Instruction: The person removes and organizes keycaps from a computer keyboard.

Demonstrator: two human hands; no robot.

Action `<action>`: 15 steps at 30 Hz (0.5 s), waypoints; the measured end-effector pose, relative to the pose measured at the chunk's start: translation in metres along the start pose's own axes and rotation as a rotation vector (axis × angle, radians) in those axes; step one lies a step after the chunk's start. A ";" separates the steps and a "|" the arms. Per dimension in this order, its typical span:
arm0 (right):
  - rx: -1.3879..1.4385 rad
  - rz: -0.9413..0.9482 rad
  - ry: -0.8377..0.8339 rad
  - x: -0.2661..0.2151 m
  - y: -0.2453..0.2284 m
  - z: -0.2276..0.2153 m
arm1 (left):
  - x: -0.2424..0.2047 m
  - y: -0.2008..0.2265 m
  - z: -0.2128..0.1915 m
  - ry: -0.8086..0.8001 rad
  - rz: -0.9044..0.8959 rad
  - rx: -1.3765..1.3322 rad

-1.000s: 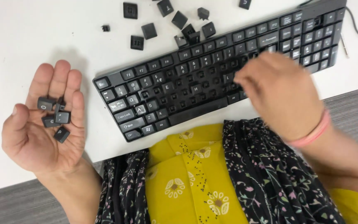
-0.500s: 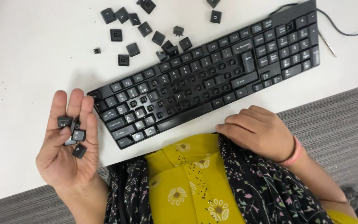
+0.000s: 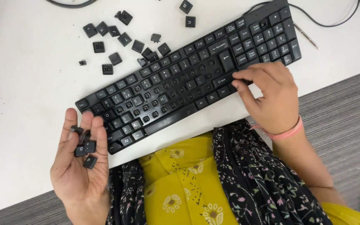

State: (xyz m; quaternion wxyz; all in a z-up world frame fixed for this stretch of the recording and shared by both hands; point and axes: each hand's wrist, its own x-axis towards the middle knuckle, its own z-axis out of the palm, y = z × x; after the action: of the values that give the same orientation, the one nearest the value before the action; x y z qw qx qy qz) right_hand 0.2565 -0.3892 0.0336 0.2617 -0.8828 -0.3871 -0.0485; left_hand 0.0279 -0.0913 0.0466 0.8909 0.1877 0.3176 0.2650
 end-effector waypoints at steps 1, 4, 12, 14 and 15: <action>0.018 0.026 0.044 0.001 0.002 0.002 | 0.000 0.000 0.000 -0.026 -0.009 -0.029; 0.027 0.054 0.092 0.009 0.008 0.003 | -0.001 -0.001 0.007 -0.030 -0.007 -0.069; -0.054 -0.150 0.099 0.032 -0.004 0.000 | 0.002 0.014 -0.009 -0.159 0.014 -0.175; -0.061 -0.106 0.093 0.018 0.013 0.009 | 0.005 0.022 -0.022 -0.236 0.074 -0.175; -0.042 -0.128 0.084 0.007 0.020 0.012 | 0.004 0.022 -0.023 -0.222 0.101 -0.176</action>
State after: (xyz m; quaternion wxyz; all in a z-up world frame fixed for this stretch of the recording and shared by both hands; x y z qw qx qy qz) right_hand 0.2741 -0.3902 0.0164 0.2555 -0.8588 -0.4302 -0.1104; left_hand 0.0074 -0.0678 0.0397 0.9191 0.1525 0.1828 0.3138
